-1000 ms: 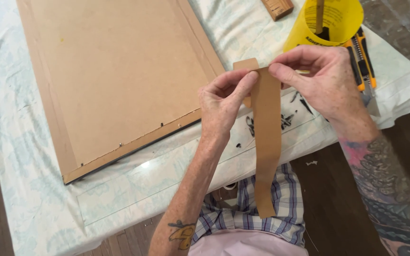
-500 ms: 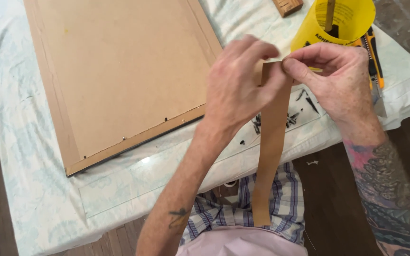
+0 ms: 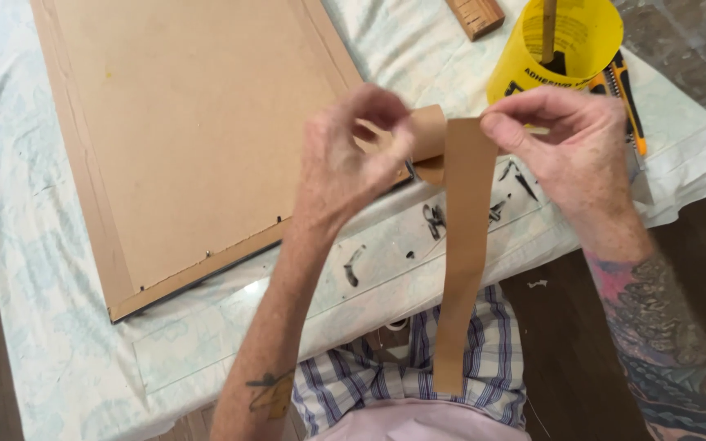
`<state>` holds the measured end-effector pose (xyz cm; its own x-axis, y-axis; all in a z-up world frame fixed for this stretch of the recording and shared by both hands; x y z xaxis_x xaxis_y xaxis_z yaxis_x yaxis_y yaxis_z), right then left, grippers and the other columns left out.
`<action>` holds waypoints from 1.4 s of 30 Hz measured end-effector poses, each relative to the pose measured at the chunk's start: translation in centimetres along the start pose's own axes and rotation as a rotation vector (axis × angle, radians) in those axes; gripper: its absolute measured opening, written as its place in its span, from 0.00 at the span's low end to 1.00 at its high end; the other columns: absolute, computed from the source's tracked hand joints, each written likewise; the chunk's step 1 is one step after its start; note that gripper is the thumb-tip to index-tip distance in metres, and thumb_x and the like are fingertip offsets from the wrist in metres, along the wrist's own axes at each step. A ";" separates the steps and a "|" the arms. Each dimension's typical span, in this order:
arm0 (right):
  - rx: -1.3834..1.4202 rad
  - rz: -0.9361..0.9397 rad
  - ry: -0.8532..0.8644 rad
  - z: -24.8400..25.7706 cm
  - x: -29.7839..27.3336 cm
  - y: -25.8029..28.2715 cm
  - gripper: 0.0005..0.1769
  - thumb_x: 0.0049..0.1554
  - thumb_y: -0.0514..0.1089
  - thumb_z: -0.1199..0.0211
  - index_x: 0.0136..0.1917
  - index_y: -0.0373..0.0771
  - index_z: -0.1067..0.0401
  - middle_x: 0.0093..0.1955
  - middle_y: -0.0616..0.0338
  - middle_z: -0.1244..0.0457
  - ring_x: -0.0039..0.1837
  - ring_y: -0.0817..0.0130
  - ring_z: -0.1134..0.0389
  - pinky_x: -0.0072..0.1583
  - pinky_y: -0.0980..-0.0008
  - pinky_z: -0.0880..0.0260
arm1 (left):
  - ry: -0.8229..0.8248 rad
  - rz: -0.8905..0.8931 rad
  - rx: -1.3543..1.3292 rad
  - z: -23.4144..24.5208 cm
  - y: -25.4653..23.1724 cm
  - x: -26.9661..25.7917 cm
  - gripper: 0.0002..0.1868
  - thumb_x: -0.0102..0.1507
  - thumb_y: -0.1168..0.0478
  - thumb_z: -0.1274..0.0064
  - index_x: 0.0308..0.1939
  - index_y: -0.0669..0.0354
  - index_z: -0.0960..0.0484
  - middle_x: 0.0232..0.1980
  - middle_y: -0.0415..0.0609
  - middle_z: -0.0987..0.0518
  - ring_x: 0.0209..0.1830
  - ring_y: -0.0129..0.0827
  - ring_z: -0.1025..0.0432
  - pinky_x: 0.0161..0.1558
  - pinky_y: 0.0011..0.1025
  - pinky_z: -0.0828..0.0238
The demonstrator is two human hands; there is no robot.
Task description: Applying brown adhesive tape to the back of a wooden picture frame and smoothing it down using hands, a brush, and a sponge.
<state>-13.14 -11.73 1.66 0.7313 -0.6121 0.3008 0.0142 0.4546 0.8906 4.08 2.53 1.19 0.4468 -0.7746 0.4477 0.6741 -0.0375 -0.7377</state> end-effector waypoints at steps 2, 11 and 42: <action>0.022 0.017 -0.001 -0.4 0.1 -0.3 0.04 0.65 0.32 0.32 0.54 0.29 0.23 0.49 0.50 0.29 0.51 0.68 0.26 0.56 0.74 0.21 | 0.043 0.021 -0.070 -1.7 -0.8 -0.1 0.07 0.64 0.60 0.48 0.43 0.57 0.20 0.39 0.46 0.16 0.36 0.28 0.22 0.38 0.23 0.19; -0.364 0.465 0.073 -0.5 -0.2 1.9 0.06 0.59 0.26 0.32 0.51 0.28 0.23 0.48 0.47 0.30 0.49 0.60 0.29 0.55 0.65 0.26 | 0.050 0.047 -0.099 -2.5 -3.3 -1.0 0.06 0.65 0.60 0.45 0.37 0.56 0.14 0.35 0.41 0.16 0.28 0.26 0.22 0.33 0.22 0.19; -0.267 0.368 0.125 0.0 -1.3 2.7 0.05 0.58 0.30 0.30 0.49 0.29 0.23 0.48 0.50 0.29 0.50 0.64 0.28 0.56 0.67 0.28 | -0.125 -0.188 0.264 -3.6 -4.9 -1.7 0.08 0.57 0.64 0.44 0.31 0.58 0.29 0.37 0.49 0.21 0.36 0.39 0.25 0.34 0.36 0.27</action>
<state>-14.03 -9.72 3.72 0.7968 -0.3036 0.5224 -0.0988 0.7875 0.6083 -2.13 1.77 2.23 0.3578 -0.6857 0.6339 0.8730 0.0047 -0.4877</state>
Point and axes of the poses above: each hand's wrist, its own x-axis towards the middle knuckle, its own z-axis out of the back of the hand, y = z × x, the point moved 2 cm from there along x, towards the middle knuckle
